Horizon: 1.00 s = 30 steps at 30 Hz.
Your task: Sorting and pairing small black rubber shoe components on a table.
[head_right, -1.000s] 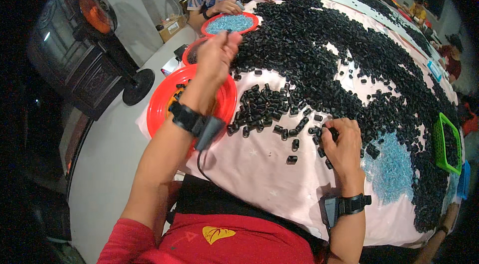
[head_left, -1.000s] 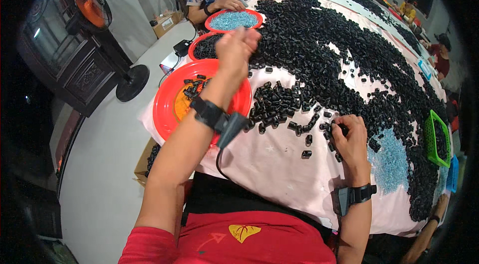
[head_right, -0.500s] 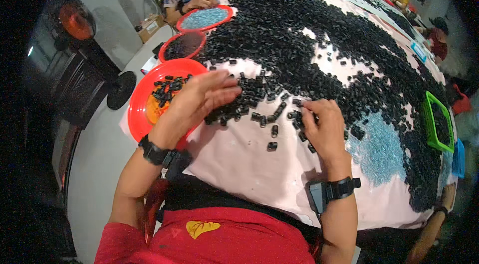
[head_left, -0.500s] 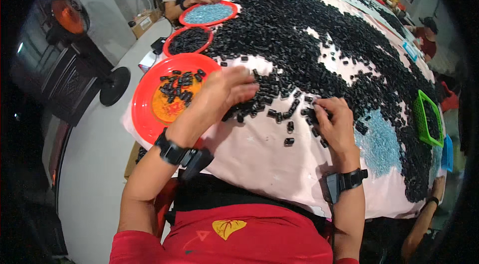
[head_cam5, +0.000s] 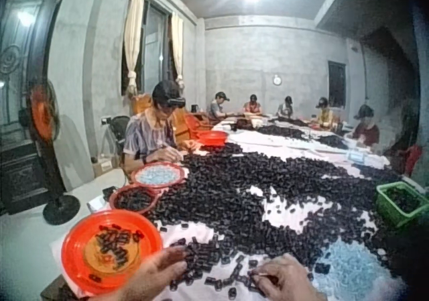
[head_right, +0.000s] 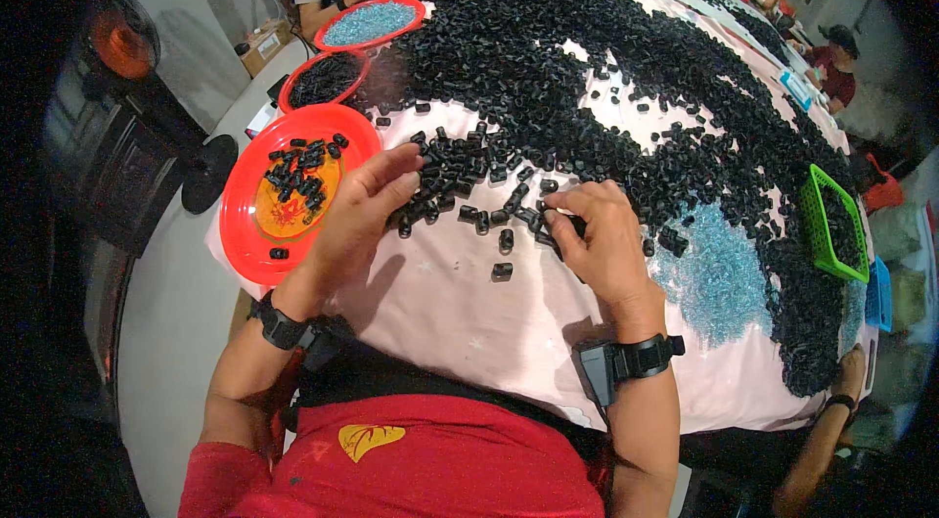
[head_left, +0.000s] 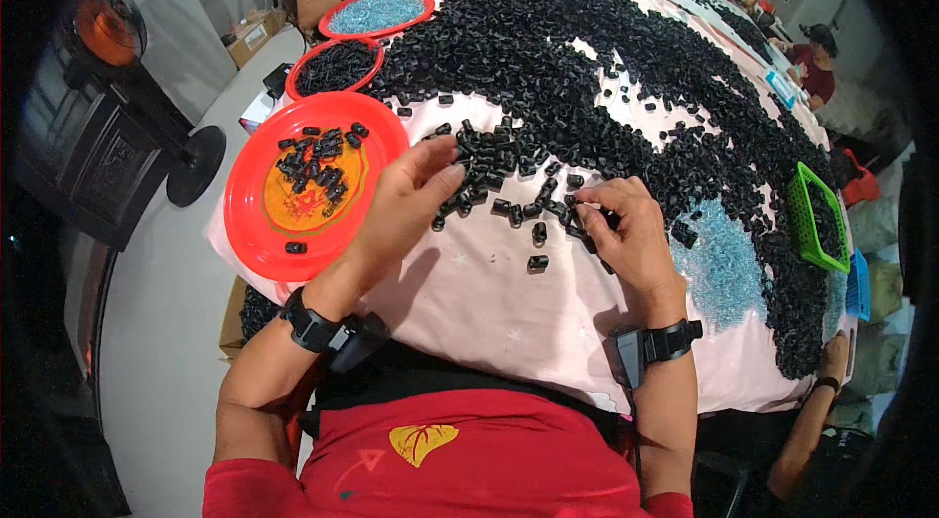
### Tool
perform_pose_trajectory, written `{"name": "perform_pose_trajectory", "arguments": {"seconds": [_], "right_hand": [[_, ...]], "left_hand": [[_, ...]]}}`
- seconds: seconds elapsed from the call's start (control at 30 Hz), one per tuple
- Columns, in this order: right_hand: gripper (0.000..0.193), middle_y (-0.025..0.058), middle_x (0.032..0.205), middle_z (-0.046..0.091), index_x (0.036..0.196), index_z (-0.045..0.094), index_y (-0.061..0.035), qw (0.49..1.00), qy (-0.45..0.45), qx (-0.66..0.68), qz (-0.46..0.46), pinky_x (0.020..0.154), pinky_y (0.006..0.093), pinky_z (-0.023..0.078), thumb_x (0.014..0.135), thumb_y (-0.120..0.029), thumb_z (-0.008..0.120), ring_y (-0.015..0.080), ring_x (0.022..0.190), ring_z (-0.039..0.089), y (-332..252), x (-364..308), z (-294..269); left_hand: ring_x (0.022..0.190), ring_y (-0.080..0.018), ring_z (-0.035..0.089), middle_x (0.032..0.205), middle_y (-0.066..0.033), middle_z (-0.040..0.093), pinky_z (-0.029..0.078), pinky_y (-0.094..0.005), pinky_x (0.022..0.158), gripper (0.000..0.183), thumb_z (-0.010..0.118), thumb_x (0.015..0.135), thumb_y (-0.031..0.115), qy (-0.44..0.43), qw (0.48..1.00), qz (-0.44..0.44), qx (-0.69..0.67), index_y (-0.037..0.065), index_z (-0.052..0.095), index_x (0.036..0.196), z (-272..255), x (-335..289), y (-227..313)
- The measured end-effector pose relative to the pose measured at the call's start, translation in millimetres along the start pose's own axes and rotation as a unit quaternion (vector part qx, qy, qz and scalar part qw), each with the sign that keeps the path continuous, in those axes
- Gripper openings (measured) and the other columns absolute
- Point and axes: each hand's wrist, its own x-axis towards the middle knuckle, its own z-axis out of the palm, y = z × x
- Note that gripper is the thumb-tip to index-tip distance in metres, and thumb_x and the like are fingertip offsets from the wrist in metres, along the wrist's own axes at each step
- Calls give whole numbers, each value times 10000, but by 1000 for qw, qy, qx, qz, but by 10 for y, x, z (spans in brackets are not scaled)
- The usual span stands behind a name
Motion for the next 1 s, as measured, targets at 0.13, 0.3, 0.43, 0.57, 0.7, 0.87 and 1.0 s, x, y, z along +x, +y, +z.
{"name": "perform_pose_trajectory", "arguments": {"seconds": [0.13, 0.3, 0.43, 0.57, 0.7, 0.87, 1.0], "right_hand": [[113, 128, 862, 708, 921, 768, -17, 999, 0, -24, 26, 790, 414, 490, 830, -66, 720, 320, 834, 609, 25, -8, -30], [108, 114, 838, 703, 913, 769, -44, 999, -13, -14, -47, 746, 423, 488, 827, -99, 732, 315, 791, 608, 33, -12, 17], [110, 117, 831, 701, 911, 767, -46, 999, 33, -17, -6, 764, 419, 505, 822, -84, 716, 319, 810, 630, 82, -25, -29], [115, 106, 808, 686, 909, 775, -51, 1000, -7, 8, -20, 743, 420, 505, 809, -89, 730, 318, 798, 618, 105, -47, -13], [136, 109, 824, 676, 926, 785, -52, 999, -34, -25, -8, 751, 418, 503, 802, -88, 741, 316, 828, 610, -45, 17, 33], [168, 130, 892, 671, 966, 785, -54, 997, -61, -50, -15, 806, 425, 502, 807, -63, 734, 326, 898, 606, -107, 52, 61], [150, 131, 898, 672, 944, 772, -50, 996, -76, -46, -4, 809, 437, 506, 806, -31, 718, 341, 908, 608, -103, 68, 60]], "left_hand": [[1230, -198, 597, 1385, -118, 592, 481, -345, 1060, 474, 622, 1023, 172, -108, 991, -27, 77, -14, 518, 1446, 222, -32, -20], [1281, -404, 550, 1377, -217, 599, 412, -471, 1139, 504, 679, 917, 160, -206, 821, 381, 373, -9, 568, 1379, 569, 20, -258], [1201, -404, 601, 1269, -194, 668, 462, -485, 1048, 328, 703, 881, 135, -204, 811, 344, 427, -1, 678, 1178, 485, -12, -240], [1143, -373, 645, 1241, -202, 693, 491, -460, 1003, 271, 691, 912, 144, -196, 853, 294, 386, -5, 716, 1137, 309, 24, -200], [1045, -327, 676, 1110, -165, 723, 522, -413, 924, 228, 689, 914, 113, -125, 905, 221, 342, 10, 731, 1112, 319, -29, -117], [928, -329, 667, 1002, -147, 712, 522, -414, 844, 219, 688, 896, 85, -114, 882, 297, 348, 17, 731, 1099, 419, 169, -234], [908, -365, 641, 933, -163, 695, 509, -453, 824, 225, 666, 861, 84, -100, 880, 313, 344, 40, 744, 1068, 570, 243, -324]]}}
